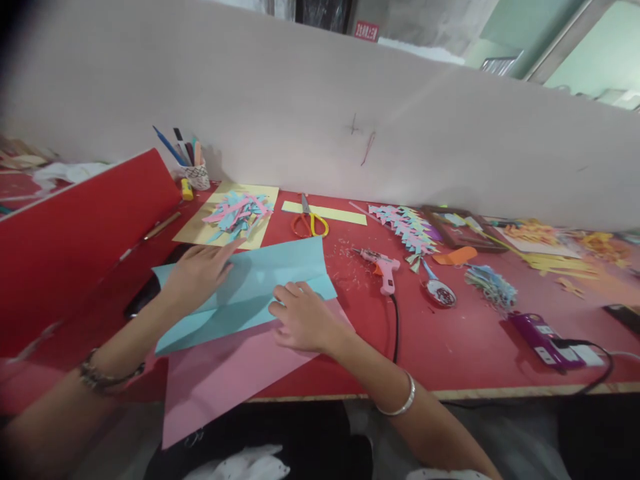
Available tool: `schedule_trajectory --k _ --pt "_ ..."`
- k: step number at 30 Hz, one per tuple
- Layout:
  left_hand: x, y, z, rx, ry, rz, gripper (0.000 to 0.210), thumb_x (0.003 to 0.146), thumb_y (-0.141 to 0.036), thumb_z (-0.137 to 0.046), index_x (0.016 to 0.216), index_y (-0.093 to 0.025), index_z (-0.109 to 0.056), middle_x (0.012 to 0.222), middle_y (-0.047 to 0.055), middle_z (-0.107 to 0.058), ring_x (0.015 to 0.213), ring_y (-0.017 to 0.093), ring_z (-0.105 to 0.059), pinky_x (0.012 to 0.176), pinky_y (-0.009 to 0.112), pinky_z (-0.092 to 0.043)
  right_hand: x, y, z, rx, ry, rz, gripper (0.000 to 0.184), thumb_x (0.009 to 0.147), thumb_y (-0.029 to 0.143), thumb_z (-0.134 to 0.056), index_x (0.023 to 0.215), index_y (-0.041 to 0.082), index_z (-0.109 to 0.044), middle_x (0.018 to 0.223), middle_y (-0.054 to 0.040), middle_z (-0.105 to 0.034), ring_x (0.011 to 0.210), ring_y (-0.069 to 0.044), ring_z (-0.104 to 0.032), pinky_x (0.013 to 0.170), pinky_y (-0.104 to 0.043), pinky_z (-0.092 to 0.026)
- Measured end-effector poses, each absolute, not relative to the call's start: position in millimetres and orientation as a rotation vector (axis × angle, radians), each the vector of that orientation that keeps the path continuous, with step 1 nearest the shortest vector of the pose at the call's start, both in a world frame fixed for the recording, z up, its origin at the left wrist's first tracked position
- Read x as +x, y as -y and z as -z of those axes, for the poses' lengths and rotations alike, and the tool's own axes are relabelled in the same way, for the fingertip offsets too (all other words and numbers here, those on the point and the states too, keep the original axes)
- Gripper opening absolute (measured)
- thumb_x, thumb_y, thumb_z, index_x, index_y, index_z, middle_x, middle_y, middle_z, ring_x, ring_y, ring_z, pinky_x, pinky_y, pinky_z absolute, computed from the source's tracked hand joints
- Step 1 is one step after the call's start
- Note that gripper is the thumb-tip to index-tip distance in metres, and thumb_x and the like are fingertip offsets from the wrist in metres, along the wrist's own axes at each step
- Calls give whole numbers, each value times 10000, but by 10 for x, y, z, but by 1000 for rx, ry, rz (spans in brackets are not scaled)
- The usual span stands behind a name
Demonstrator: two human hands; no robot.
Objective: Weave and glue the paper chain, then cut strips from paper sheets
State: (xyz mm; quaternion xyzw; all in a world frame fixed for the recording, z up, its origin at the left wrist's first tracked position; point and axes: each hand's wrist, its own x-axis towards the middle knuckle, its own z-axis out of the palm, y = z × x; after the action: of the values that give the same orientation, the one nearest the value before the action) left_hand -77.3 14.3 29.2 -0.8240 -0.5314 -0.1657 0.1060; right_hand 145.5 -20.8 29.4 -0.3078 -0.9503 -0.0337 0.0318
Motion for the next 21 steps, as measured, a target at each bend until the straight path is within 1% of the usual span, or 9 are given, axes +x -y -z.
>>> schedule_trajectory --k 2,4,6,10,12,15,17,19,21 --pt "-695 -125 -194 -2419 1466 439 417 819 -94 -361 1213 -154 -485 982 112 -639 920 232 -581 824 377 -440 1443 254 -185 -1081 2875 -149 381 768 475 -562 981 160 -590 1151 -130 -522 1057 -247 -443 857 -357 -353" --pt "-645 -44 -119 -2451 1404 433 382 828 -136 -403 1197 -154 -499 1107 137 -587 1005 252 -541 840 386 -432 1449 271 -111 -1203 2801 -309 345 830 425 -496 1043 163 -569 1234 -135 -480 1132 -244 -416 903 -368 -357" --pt "-624 79 -80 -2550 1382 386 343 834 -226 -464 1164 -152 -519 1127 135 -569 1014 257 -528 834 383 -434 1457 261 -80 -1301 2752 -381 293 872 316 -441 1101 165 -542 1278 -130 -457 1154 -230 -416 925 -371 -357" --pt "-613 301 -47 -2759 1510 148 372 794 -344 -561 1117 -163 -534 1083 102 -577 973 248 -545 793 364 -454 1439 187 -109 -1389 2757 -475 423 842 257 -481 1256 183 -430 1351 -126 -398 1223 -253 -358 963 -426 -320" --pt "-600 351 -21 -2795 1644 101 427 783 -343 -580 1157 -153 -499 1078 105 -563 938 235 -568 765 343 -465 1416 137 -136 -1405 2769 -493 455 823 276 -514 1259 185 -425 1320 -130 -428 1222 -261 -359 989 -470 -266" --pt "-580 359 -9 -2836 1771 135 424 795 -304 -570 1177 -152 -465 1047 91 -558 800 179 -610 693 290 -473 1381 71 -168 -1373 2780 -427 450 793 295 -567 1213 176 -460 1186 -123 -519 1138 -245 -441 1010 -503 -175" --pt "-573 352 -52 -2860 1694 149 344 805 -257 -552 1131 -166 -489 1005 70 -579 783 170 -613 676 277 -465 1369 52 -187 -1344 2787 -342 341 796 271 -569 1121 181 -521 1069 -90 -569 1046 -221 -497 994 -488 -172" --pt "-569 365 -135 -2830 1538 122 218 818 -183 -512 1034 -172 -537 915 51 -609 784 184 -609 672 295 -457 1382 65 -204 -1291 2789 -204 161 825 205 -522 977 194 -575 946 -44 -598 941 -185 -528 973 -452 -183" --pt "-564 411 -226 -2767 1383 88 171 822 -101 -458 928 -172 -571 807 40 -617 737 193 -603 648 315 -447 1422 113 -213 -1194 2781 -16 158 853 128 -448 853 200 -588 827 -7 -599 824 -148 -529 955 -413 -190"
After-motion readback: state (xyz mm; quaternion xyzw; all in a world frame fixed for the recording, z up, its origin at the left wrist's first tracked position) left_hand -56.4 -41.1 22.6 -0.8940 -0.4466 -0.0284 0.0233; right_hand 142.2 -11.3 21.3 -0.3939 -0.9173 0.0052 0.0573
